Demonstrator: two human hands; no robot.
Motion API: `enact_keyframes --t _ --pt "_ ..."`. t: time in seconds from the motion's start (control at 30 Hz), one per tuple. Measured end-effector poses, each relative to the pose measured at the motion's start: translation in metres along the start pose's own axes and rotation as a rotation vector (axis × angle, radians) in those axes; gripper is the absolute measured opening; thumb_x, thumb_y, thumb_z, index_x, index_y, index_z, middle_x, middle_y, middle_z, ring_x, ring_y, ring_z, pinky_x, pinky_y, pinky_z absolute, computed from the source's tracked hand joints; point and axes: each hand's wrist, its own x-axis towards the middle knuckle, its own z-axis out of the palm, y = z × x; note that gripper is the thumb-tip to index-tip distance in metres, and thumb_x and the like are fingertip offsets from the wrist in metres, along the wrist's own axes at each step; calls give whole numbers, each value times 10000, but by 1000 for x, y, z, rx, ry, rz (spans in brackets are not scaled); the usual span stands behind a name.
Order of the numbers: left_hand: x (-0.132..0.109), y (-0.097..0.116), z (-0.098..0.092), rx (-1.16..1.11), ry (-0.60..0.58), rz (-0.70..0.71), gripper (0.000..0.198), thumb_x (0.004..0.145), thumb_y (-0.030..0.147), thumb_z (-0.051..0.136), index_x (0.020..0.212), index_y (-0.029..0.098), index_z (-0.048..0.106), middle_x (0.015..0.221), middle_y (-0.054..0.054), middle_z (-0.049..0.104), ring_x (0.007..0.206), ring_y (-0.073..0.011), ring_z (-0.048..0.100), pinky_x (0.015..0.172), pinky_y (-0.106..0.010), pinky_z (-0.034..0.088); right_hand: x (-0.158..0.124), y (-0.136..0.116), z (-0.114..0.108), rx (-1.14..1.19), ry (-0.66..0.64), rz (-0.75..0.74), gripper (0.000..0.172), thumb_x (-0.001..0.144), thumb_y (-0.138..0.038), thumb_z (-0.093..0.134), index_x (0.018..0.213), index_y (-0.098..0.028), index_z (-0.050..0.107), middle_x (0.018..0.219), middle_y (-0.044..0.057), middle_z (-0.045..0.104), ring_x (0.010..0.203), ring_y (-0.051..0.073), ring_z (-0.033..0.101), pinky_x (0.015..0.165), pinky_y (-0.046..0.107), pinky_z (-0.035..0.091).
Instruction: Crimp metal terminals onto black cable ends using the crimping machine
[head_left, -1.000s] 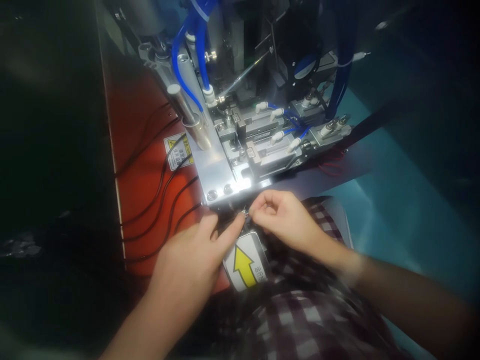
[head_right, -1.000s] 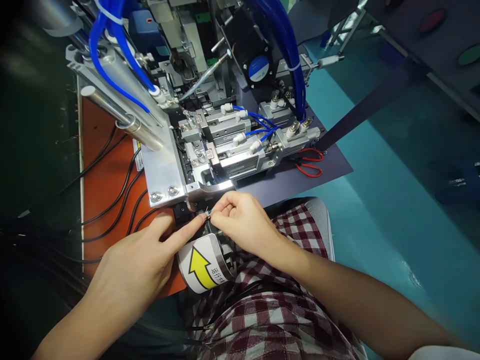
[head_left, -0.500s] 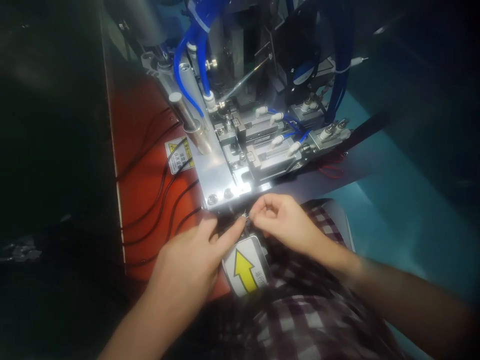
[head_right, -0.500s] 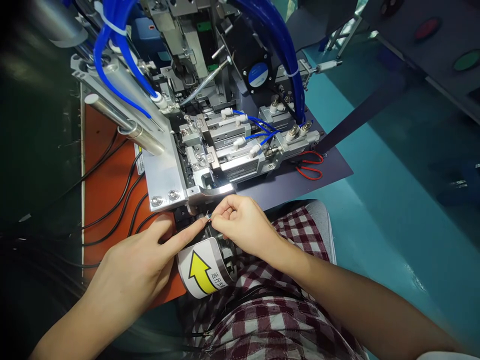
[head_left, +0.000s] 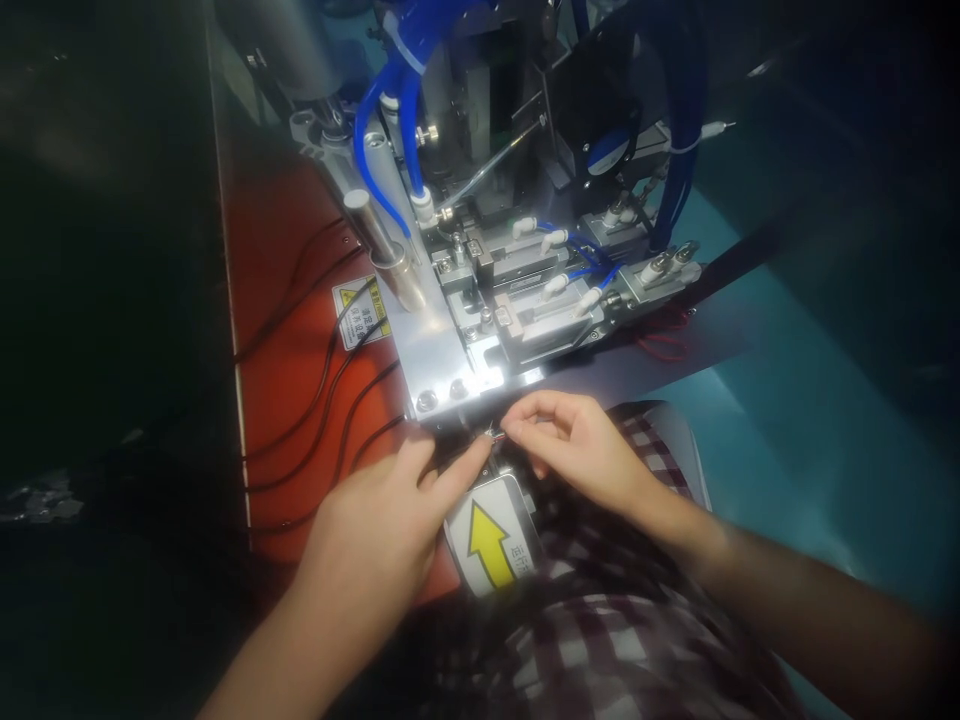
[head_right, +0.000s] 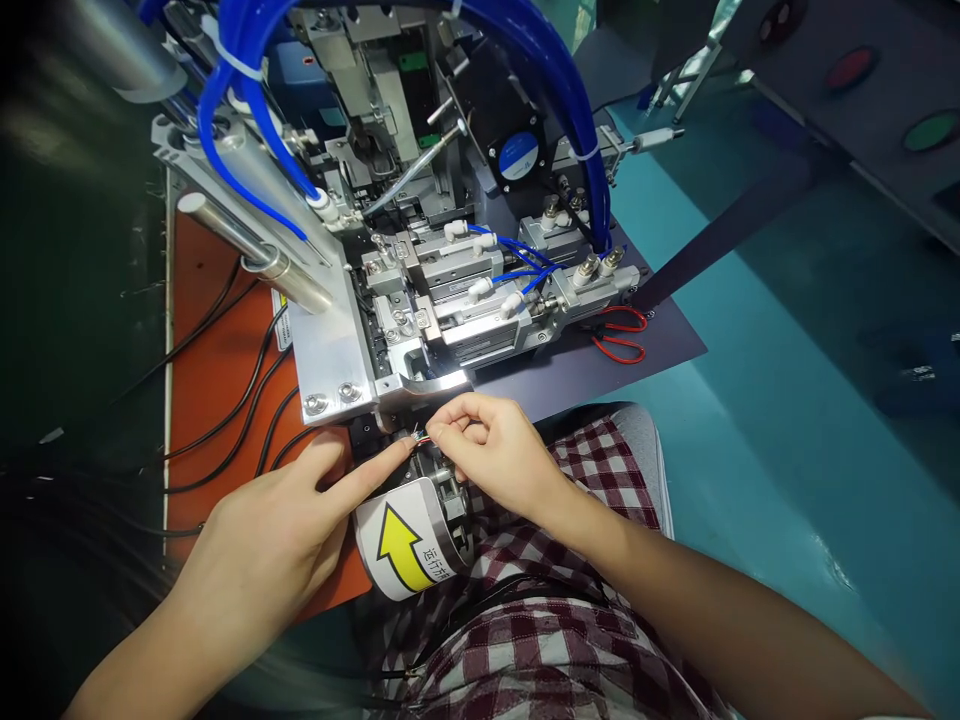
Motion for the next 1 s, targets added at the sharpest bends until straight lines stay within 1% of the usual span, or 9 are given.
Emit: enact_keyframes --t 0.13,0.23,0.37,0.47,0.57,0.63,0.73,0.9,1.0 --pt "-3 -1 4 -39 46 17 598 846 77 431 1385 330 488 788 -20 526 579 -143 529 464 -236 301 -1 4 -2 -25 -34 0 97 797 -220 638 776 -126 635 615 -26 559 482 72 488 443 188 375" --pt "-3 -3 6 -71 66 25 601 836 59 420 1373 316 500 818 -25 541 595 -144 546 467 -236 321 0 7 -1 -68 -27 -63 85 795 -212 641 773 -130 636 588 -35 531 489 75 465 445 192 363" --pt "-4 -4 7 -110 76 32 596 834 62 422 1370 311 495 847 -28 551 609 -150 558 478 -240 349 -1 10 2 -189 52 -256 31 783 -131 623 756 -132 639 617 -24 541 524 81 478 474 196 397" --pt "-4 -5 7 -116 75 38 605 834 67 428 1384 314 474 849 -27 548 613 -152 557 477 -239 351 -3 12 3 -322 105 -445 85 792 -82 589 739 -132 632 675 -2 567 551 82 498 497 201 413" --pt "-4 -4 7 -117 79 33 603 832 66 435 1381 313 479 832 -24 544 610 -152 556 481 -240 355 -4 15 1 -453 108 -618 109 826 -75 558 768 -130 633 732 23 588 607 100 534 545 221 435" --pt "-4 -4 8 -113 75 26 609 831 63 434 1383 316 476 835 -23 546 613 -153 557 484 -242 355 -4 17 1 -496 101 -660 114 844 -88 546 785 -132 633 753 33 594 634 113 547 566 237 442" --pt "-4 -4 9 -111 67 29 620 831 62 438 1394 322 461 848 -25 546 620 -152 555 484 -241 350 -3 17 2 -402 101 -559 97 832 -104 559 769 -146 619 741 19 577 616 108 526 558 237 430" --pt "-5 -4 8 -96 62 26 634 827 57 448 1399 332 453 841 -22 537 617 -148 544 479 -233 330 -1 15 7 -66 -2 -136 93 845 -225 578 771 -169 591 575 -49 455 488 88 383 439 222 303" --pt "-6 -4 8 -79 61 24 635 827 60 449 1398 337 453 835 -21 534 606 -146 530 476 -231 319 -2 16 7 -26 -8 -115 115 855 -251 578 776 -167 592 659 -19 518 546 98 421 482 234 331"
